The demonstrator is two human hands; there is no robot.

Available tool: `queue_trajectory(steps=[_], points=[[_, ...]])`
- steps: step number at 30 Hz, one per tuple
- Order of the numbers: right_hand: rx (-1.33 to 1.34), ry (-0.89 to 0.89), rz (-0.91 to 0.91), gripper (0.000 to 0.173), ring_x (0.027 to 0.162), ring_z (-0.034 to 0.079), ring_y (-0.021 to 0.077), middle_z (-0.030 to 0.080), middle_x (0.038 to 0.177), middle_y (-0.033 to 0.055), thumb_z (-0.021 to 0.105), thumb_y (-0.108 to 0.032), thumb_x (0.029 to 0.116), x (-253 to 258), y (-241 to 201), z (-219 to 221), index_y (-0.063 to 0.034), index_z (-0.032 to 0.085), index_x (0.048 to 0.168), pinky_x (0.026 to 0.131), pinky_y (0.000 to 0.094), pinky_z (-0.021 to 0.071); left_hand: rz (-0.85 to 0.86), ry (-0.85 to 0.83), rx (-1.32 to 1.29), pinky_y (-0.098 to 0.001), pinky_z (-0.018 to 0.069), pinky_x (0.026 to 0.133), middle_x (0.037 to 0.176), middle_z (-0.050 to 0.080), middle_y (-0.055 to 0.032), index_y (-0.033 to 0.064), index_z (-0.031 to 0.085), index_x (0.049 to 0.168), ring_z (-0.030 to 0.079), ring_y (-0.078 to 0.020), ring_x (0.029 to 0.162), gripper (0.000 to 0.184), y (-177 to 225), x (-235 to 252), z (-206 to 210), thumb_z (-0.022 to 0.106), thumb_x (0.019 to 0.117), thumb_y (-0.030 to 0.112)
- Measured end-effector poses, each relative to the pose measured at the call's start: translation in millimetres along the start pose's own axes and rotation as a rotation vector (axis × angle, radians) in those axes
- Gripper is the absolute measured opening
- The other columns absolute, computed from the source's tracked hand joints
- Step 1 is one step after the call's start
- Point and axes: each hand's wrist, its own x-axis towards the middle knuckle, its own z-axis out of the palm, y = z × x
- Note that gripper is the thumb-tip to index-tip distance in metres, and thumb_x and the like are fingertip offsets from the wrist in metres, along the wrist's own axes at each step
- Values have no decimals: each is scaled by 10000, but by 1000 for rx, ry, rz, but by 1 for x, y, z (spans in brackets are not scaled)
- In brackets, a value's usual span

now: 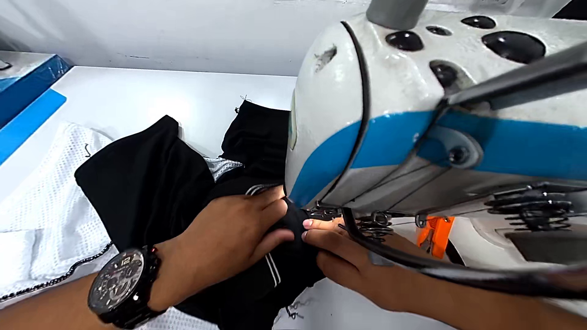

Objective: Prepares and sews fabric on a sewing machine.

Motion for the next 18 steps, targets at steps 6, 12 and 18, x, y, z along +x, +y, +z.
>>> queue_trajectory(steps=[6, 12, 18], points=[[-112, -24, -36, 205, 1022, 711, 238, 726, 1128, 72, 477, -134, 1043, 2, 11, -12, -137, 680, 1067, 797, 404, 587, -44, -63, -81, -436, 563, 604, 907, 695, -57, 87, 717, 905, 698, -235, 771, 228, -15, 31, -1, 590, 974, 264], [-164, -44, -95, 184, 1200, 656, 291, 685, 1280, 122, 420, -66, 1058, -8, -37, -17, -106, 598, 1077, 844, 367, 569, -70, 23, -132, -379, 555, 940, 1084, 721, -16, 127, 704, 1108, 684, -171, 1069, 401, 10, -4, 12, 524, 996, 468], [-236, 34, -56, 166, 1113, 697, 262, 693, 1286, 125, 415, -85, 1066, -5, -27, -8, -100, 580, 1083, 770, 332, 566, 16, -24, -167, -350, 561, 869, 942, 706, 13, 149, 707, 1037, 684, -139, 967, 376, -12, 11, 14, 510, 988, 465]])
